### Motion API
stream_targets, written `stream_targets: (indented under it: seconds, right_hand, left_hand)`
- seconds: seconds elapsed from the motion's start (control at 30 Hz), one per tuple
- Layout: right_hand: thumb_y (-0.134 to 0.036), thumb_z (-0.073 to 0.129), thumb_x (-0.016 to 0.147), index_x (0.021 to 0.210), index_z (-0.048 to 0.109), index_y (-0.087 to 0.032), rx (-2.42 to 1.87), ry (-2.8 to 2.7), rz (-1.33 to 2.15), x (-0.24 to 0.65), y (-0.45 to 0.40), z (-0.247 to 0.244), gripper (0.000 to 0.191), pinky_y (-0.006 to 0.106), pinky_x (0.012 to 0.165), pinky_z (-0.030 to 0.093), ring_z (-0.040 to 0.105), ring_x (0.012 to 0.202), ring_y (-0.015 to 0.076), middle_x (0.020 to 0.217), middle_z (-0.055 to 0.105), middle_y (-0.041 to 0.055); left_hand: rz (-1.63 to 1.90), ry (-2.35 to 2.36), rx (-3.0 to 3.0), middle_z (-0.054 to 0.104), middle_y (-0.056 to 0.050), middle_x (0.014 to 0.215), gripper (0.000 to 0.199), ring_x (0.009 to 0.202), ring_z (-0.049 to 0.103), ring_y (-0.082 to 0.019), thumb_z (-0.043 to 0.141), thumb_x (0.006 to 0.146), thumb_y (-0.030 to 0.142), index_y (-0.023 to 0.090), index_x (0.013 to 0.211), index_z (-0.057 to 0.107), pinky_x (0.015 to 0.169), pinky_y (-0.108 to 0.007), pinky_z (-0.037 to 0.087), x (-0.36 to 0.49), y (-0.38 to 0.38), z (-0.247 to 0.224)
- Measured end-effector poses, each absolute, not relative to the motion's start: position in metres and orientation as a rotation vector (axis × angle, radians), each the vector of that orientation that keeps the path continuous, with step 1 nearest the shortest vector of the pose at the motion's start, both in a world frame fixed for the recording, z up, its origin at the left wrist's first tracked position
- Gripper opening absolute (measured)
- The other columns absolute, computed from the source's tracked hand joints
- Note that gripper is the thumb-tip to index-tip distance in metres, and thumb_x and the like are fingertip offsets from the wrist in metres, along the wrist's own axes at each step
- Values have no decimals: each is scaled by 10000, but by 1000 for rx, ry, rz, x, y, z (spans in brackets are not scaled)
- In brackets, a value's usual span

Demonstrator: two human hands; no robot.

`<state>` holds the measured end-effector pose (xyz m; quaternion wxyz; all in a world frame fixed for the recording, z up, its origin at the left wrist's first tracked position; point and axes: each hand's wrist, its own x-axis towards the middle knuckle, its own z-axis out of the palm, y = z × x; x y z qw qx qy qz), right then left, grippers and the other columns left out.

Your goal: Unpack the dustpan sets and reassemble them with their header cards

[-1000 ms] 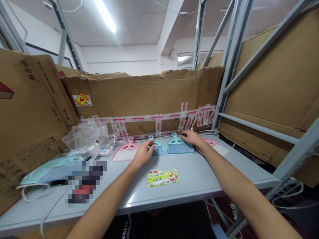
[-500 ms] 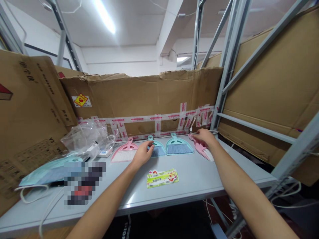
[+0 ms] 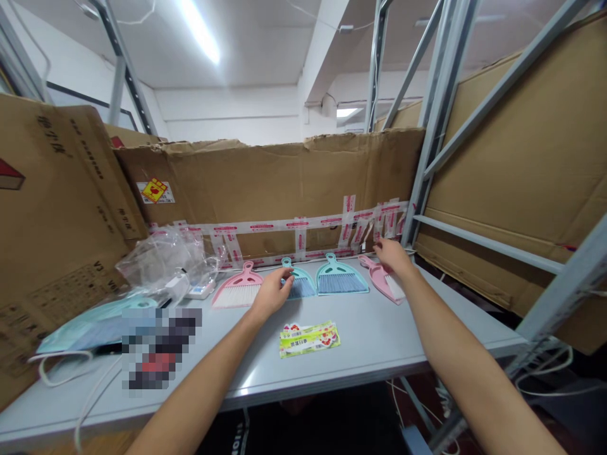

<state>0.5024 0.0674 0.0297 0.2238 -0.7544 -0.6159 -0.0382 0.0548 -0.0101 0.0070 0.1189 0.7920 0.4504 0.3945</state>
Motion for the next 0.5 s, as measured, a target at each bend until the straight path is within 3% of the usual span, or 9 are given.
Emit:
stream_targets:
  seconds: [0.2,0.3,0.4,0.5]
  right_hand:
    - [-246,427,1137,1310,795,-25,-2057,-1654,-185,502,69,37,463,376,1053,535,769,1237,355,1328,774,328]
    - [-439,559,1117,1282,820,-57,-2099,-1655,-147,499,65,37,491,379,976,560,798,1169,374,1249,812,305]
    - [-641,734,998,1195,854,-89,-2191,-1754,-25,490,60,32,598,368,880,573,821,1103,384,1155,837,290]
    - [-601,789,964,1163,865,-92,-2265,-1810,57,477,58,26,552,364,860,575,827,1097,378,1128,840,288]
  left_hand:
    - [1156,1306,2320,853,-121,1243,327,1151,795,-289,616,1080,341,199,1324,779,1009,-417,619,55,-10,6]
    - [1157,1301,2326,856,-120,1227,317,1132,798,-287,622,1077,336,199,1312,784,999,-415,622,55,-11,6]
    - [1150,1300,2326,858,-116,1228,309,1127,800,-287,631,1074,331,203,1305,790,999,-412,622,55,-12,7]
    - [1145,1304,2317,857,-117,1235,313,1137,800,-290,624,1078,333,199,1306,791,1006,-418,620,56,-13,7]
